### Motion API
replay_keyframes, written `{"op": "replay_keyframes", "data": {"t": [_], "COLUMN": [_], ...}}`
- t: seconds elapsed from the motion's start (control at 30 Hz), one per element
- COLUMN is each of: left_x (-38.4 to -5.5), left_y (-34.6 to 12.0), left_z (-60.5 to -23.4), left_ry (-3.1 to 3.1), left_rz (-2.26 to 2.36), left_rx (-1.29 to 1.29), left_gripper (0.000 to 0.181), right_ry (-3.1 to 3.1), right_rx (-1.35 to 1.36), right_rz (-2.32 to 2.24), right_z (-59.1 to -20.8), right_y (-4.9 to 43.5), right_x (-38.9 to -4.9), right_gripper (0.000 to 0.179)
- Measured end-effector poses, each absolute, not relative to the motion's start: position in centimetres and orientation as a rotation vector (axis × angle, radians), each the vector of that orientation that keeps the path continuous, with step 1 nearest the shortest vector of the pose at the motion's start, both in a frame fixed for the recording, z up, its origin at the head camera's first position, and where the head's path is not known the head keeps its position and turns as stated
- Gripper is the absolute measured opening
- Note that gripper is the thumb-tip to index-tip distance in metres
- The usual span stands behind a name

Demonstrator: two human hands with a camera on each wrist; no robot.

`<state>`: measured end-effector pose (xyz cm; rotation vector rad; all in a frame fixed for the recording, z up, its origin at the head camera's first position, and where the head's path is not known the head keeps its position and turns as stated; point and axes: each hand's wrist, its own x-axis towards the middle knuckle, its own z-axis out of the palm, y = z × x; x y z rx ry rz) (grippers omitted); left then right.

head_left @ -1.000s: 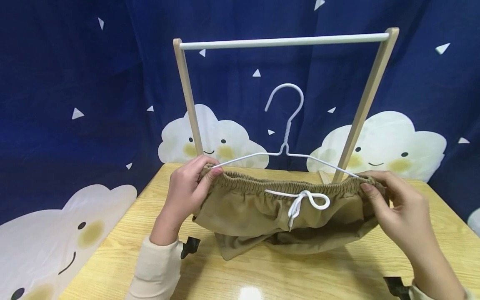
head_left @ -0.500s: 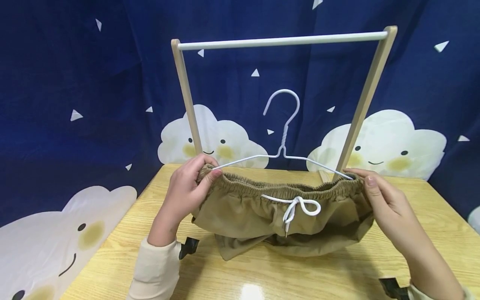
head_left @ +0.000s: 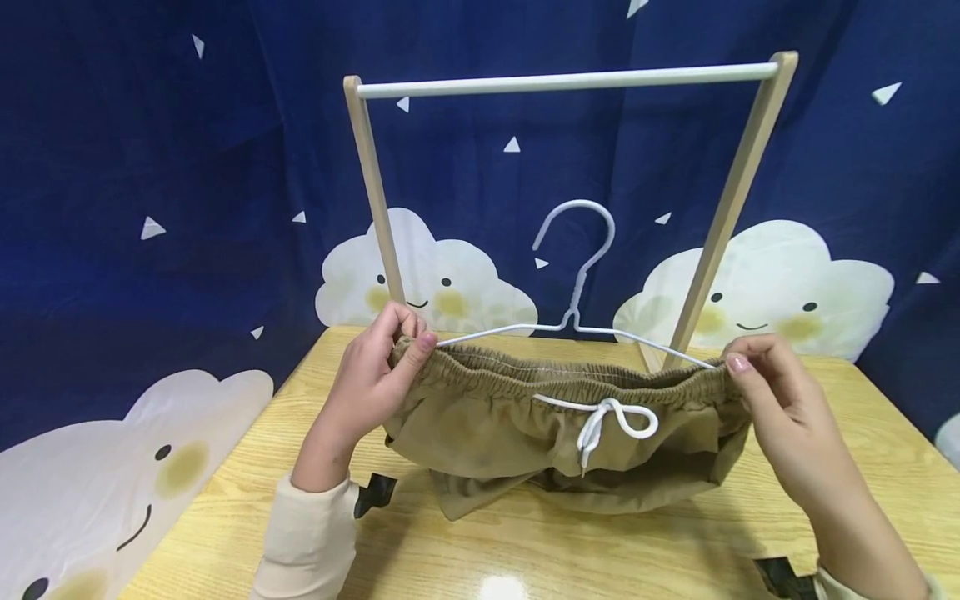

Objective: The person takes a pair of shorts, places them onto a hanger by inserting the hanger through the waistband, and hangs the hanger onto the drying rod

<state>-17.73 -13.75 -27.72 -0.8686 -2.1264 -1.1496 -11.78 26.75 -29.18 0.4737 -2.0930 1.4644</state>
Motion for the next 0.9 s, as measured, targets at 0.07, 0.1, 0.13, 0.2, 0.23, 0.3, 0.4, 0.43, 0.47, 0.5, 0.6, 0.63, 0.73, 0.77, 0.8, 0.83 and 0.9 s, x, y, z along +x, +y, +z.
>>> {"op": "replay_keyframes", "data": {"t": [0.07, 0.1, 0.13, 0.2, 0.23, 0.3, 0.4, 0.43, 0.47, 0.5, 0.6, 0.63, 0.73, 0.77, 0.8, 0.83, 0.9], "left_x": [-17.84, -17.90, -17.95, -18.04, -18.08, -18.12, -18.04, -17.96, -17.87, -17.78, -17.57, -17.54, -17.63, -17.73, -17.82, -17.89, -18.11], "left_y": [-13.72, -13.71, -13.72, -13.75, -13.77, -13.84, -14.00, -14.06, -14.11, -14.14, -14.04, -14.01, -13.96, -13.98, -14.02, -14.06, -14.15], "left_z": [-27.78, -27.82, -27.87, -27.94, -27.98, -28.03, -28.01, -27.99, -27.95, -27.90, -27.66, -27.64, -27.67, -27.74, -27.79, -27.83, -27.94], "left_ry": [-2.115, -2.110, -2.106, -2.103, -2.104, -2.106, -2.125, -2.138, -2.151, -2.165, -2.203, -2.211, -2.196, -2.183, -2.166, -2.149, -2.106], "left_rz": [-1.170, -1.178, -1.187, -1.199, -1.202, -1.212, -1.270, -1.288, -1.306, -1.324, -1.317, -1.298, -1.256, -1.241, -1.234, -1.227, -1.218], "left_rx": [-0.880, -0.882, -0.882, -0.883, -0.888, -0.905, -0.947, -0.951, -0.953, -0.955, -0.949, -0.945, -0.953, -0.955, -0.959, -0.960, -0.974], "left_gripper": [0.022, 0.022, 0.022, 0.023, 0.024, 0.026, 0.038, 0.044, 0.049, 0.053, 0.059, 0.057, 0.043, 0.037, 0.032, 0.028, 0.024], "right_ry": [-2.031, -1.993, -1.951, -1.866, -1.829, -1.761, -1.698, -1.692, -1.691, -1.693, -1.712, -1.723, -1.794, -1.829, -1.872, -1.929, -2.064], "right_rx": [0.496, 0.515, 0.538, 0.630, 0.676, 0.760, 0.825, 0.830, 0.829, 0.827, 0.826, 0.826, 0.763, 0.754, 0.738, 0.722, 0.693], "right_rz": [1.545, 1.599, 1.656, 1.769, 1.814, 1.906, 1.992, 2.003, 2.013, 2.021, 2.022, 2.010, 1.933, 1.901, 1.857, 1.802, 1.646], "right_z": [-29.22, -29.26, -29.31, -29.43, -29.49, -29.58, -29.62, -29.65, -29.67, -29.68, -29.68, -29.70, -29.70, -29.70, -29.69, -29.65, -29.53], "right_y": [26.80, 26.82, 26.84, 26.94, 27.00, 27.12, 27.29, 27.31, 27.32, 27.34, 27.43, 27.45, 27.44, 27.44, 27.41, 27.37, 27.27], "right_x": [-11.82, -11.85, -11.90, -12.06, -12.16, -12.36, -12.61, -12.64, -12.66, -12.66, -12.59, -12.56, -12.30, -12.23, -12.17, -12.10, -12.00], "right_gripper": [0.013, 0.013, 0.012, 0.011, 0.011, 0.013, 0.019, 0.020, 0.022, 0.024, 0.025, 0.024, 0.021, 0.019, 0.018, 0.020, 0.030]}}
